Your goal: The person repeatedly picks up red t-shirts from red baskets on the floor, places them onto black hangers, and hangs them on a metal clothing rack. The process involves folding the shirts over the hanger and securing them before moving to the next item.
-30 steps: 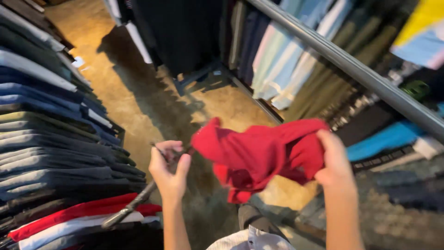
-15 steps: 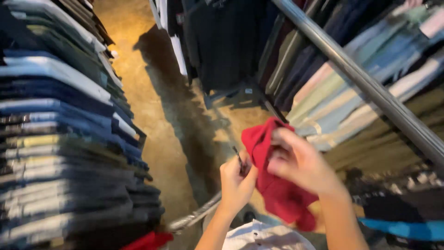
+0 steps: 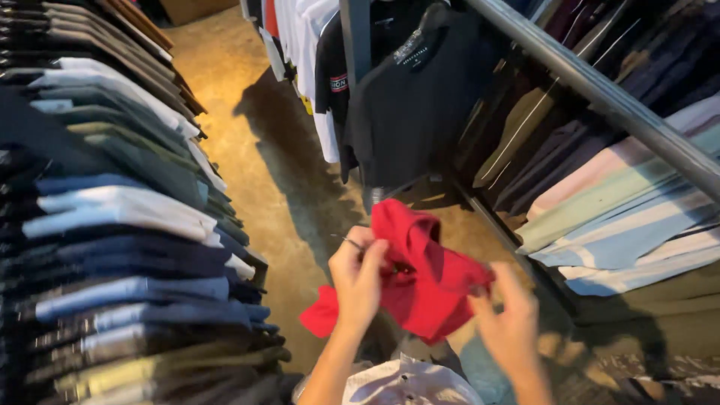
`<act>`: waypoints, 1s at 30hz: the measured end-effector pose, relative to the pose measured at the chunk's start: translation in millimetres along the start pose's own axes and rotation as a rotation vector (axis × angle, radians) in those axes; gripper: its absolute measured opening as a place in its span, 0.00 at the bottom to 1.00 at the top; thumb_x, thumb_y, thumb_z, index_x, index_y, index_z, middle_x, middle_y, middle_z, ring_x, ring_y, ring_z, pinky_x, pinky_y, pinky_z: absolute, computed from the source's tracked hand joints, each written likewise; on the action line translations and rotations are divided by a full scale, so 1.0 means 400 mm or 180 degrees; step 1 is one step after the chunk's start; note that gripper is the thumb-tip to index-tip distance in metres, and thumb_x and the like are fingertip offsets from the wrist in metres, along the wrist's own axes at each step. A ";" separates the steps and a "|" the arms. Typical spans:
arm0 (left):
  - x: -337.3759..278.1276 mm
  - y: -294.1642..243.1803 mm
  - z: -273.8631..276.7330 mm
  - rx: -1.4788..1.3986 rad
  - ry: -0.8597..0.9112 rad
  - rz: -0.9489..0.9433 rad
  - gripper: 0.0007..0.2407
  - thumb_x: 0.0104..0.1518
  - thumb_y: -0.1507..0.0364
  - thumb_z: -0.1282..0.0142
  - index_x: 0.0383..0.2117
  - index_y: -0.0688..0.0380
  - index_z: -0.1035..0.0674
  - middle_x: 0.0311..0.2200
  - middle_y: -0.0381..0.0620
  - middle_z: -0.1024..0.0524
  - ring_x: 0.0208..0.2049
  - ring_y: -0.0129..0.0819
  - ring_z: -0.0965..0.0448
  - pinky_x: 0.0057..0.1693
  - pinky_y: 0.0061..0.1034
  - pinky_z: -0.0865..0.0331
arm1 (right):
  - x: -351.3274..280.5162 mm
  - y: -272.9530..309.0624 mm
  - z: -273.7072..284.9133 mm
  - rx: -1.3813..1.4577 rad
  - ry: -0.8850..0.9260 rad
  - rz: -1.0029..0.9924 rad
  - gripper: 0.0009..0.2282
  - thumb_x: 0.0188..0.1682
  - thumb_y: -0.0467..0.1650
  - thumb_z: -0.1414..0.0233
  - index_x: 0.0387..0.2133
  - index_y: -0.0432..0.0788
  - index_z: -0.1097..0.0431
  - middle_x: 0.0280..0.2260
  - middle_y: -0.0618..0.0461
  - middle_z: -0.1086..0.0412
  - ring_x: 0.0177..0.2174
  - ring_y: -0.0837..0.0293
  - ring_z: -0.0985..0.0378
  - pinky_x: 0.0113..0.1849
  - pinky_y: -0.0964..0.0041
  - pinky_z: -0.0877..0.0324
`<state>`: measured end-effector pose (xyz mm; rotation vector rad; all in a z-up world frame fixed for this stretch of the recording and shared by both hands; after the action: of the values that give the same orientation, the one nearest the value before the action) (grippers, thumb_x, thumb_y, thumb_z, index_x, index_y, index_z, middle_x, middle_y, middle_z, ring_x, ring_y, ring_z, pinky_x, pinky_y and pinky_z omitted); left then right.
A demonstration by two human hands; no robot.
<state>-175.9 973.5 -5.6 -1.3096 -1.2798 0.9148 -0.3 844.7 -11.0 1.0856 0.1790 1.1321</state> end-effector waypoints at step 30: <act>0.939 0.037 -0.267 0.0585 0.3438 -0.0358 0.22 0.33 0.77 0.37 0.40 0.58 0.25 0.32 0.41 0.24 0.31 0.31 0.26 0.42 0.22 0.29 | 0.675 0.014 -0.167 0.0170 -0.1366 -0.1447 0.15 0.35 0.17 0.43 0.37 0.33 0.26 0.29 0.53 0.26 0.28 0.63 0.30 0.33 0.72 0.35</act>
<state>-17.3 1326.1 49.7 -1.2669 -0.3965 0.1374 82.1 1100.0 62.8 1.2331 0.1087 0.4773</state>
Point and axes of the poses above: each hand's wrist, its own x-axis towards the middle knuckle, its own z-axis out of the back of the hand, y = z × x, the point moved 1 cm from there along x, towards the middle knuckle
